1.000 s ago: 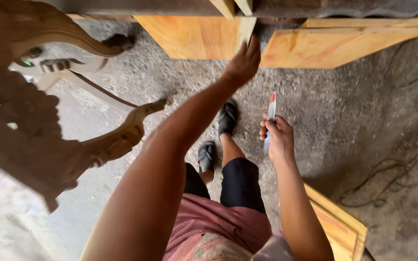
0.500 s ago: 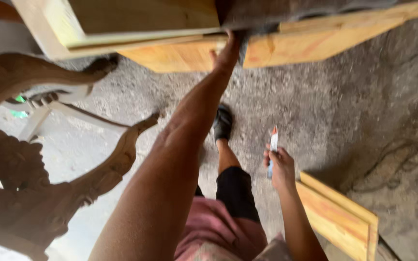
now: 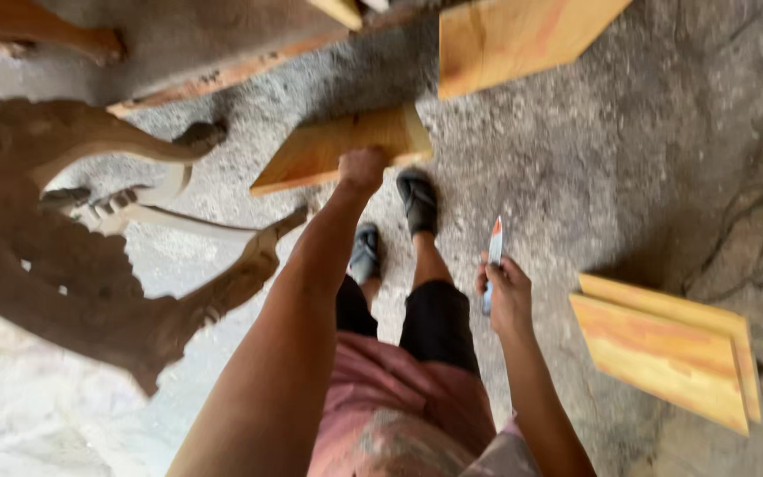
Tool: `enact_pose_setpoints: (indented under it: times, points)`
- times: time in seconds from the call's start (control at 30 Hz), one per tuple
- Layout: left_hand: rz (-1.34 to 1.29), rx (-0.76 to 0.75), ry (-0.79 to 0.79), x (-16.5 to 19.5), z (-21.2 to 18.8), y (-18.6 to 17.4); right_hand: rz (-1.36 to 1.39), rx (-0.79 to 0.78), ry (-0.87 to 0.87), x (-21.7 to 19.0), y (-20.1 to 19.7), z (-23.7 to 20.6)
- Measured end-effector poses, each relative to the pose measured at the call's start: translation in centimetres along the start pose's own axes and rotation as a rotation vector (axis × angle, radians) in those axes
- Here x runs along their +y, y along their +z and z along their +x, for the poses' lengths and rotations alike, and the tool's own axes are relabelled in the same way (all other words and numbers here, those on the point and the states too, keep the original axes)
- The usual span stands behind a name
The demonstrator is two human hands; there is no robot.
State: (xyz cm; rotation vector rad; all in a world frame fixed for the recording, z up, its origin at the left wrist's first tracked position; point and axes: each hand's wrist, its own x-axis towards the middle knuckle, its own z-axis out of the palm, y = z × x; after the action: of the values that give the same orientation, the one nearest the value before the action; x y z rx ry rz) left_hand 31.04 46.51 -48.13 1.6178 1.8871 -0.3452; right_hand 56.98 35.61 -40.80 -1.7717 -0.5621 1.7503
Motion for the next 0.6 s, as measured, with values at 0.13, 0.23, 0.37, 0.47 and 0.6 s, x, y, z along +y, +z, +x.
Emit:
enact_pose_setpoints:
  times: [0.13,0.23,0.37,0.47,0.6]
  points:
    - [-0.113,0.011,0.090,0.7,-4.1,0.9,-0.005,0.037,-0.098,3.1,-3.2,-6.2]
    - [-0.196,0.148,0.169,1.1,-10.1,-1.6,0.025,0.095,-0.106,4.4,-4.5,-11.3]
    - [-0.309,0.193,0.285,1.7,-20.7,-5.6,-0.039,0.171,-0.094,5.6,-6.2,-18.2]
    - [-0.518,0.355,0.452,3.9,-27.6,-10.3,-0.031,0.170,-0.211,5.9,-6.9,-22.2]
    - [-0.652,0.496,0.599,6.0,-37.9,-18.0,-0.006,0.214,-0.462,4.8,-8.5,-26.4]
